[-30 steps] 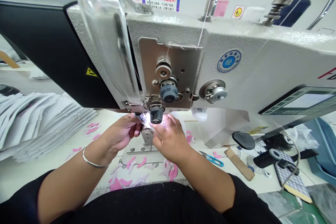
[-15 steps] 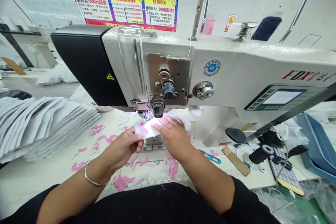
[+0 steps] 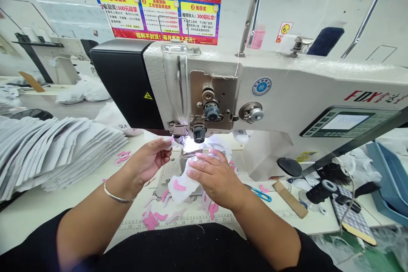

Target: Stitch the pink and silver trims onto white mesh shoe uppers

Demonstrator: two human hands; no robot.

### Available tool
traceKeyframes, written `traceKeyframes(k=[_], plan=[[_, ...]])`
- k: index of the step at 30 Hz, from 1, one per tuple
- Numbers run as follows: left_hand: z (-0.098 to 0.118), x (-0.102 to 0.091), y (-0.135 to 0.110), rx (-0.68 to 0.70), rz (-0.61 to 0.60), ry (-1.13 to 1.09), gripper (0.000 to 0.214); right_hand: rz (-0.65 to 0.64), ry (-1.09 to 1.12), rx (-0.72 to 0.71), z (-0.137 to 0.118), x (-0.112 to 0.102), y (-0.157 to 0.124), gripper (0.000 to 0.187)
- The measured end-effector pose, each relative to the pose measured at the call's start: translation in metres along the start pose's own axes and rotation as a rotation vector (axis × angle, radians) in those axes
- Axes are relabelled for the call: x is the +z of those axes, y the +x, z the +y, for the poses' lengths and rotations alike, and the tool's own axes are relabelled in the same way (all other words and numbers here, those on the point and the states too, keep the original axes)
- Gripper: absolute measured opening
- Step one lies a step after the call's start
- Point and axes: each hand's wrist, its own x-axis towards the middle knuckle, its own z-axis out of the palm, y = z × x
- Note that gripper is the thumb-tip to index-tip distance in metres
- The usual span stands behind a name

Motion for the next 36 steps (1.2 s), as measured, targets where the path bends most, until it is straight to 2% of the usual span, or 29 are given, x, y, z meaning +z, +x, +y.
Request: traceKeyframes(k=[3, 5, 7, 10, 13, 15, 17, 20, 21, 23, 25, 27, 30, 33, 36], plan=[[-0.008, 0.001, -0.004, -0.003, 0.0, 0.009, 0.026, -0.077, 0.174, 0.047, -0.001, -0.008, -0.006, 0.034], [-0.013, -0.003, -0.009, -0.016, 0.002, 0.0, 0.028, -0.027, 0.244, 0.107, 0.0, -0.009, -0.007, 0.037], [-0.017, -0.006, -0.014, -0.007, -0.012, 0.01, 0.028, 0.051, 0.175, 0.206, 0.002, -0.006, -0.003, 0.038], [-0.019, -0.008, -0.02, 0.01, -0.033, 0.04, 0.024, 0.049, -0.022, 0.319, 0.004, 0.006, 0.01, 0.039], [-0.015, -0.014, -0.026, -0.02, -0.045, 0.055, 0.024, 0.045, -0.071, 0.32, 0.005, 0.019, 0.02, 0.039], [-0.011, -0.025, -0.029, 0.01, -0.015, 0.082, 0.025, 0.087, -0.064, 0.323, 0.005, 0.025, 0.02, 0.037], [-0.005, -0.045, -0.031, 0.117, 0.099, 0.13, 0.025, 0.113, -0.059, 0.323, 0.006, 0.028, 0.016, 0.037], [0.003, -0.086, -0.032, 0.308, 0.392, 0.235, 0.024, 0.141, -0.054, 0.311, 0.008, 0.033, 0.008, 0.039], [0.003, -0.099, -0.032, 0.344, 0.484, 0.313, 0.022, 0.154, -0.049, 0.304, 0.008, 0.035, 0.006, 0.039], [0.0, -0.12, -0.03, 0.299, 0.607, 0.638, 0.021, 0.185, -0.037, 0.292, 0.009, 0.038, 0.004, 0.041], [-0.007, -0.133, -0.026, 0.165, 0.599, 1.009, 0.022, 0.219, -0.027, 0.286, 0.009, 0.041, 0.003, 0.041], [-0.014, -0.138, -0.02, 0.061, 0.532, 1.232, 0.017, 0.243, -0.02, 0.285, 0.009, 0.044, 0.003, 0.041], [-0.017, -0.14, -0.007, 0.018, 0.504, 1.35, 0.011, 0.259, -0.009, 0.274, 0.01, 0.046, 0.004, 0.042], [-0.013, -0.139, 0.002, -0.008, 0.483, 1.436, 0.016, 0.264, 0.0, 0.273, 0.011, 0.047, 0.004, 0.043], [-0.015, -0.136, 0.007, -0.044, 0.397, 1.481, 0.017, 0.281, 0.015, 0.272, 0.013, 0.049, 0.003, 0.043]])
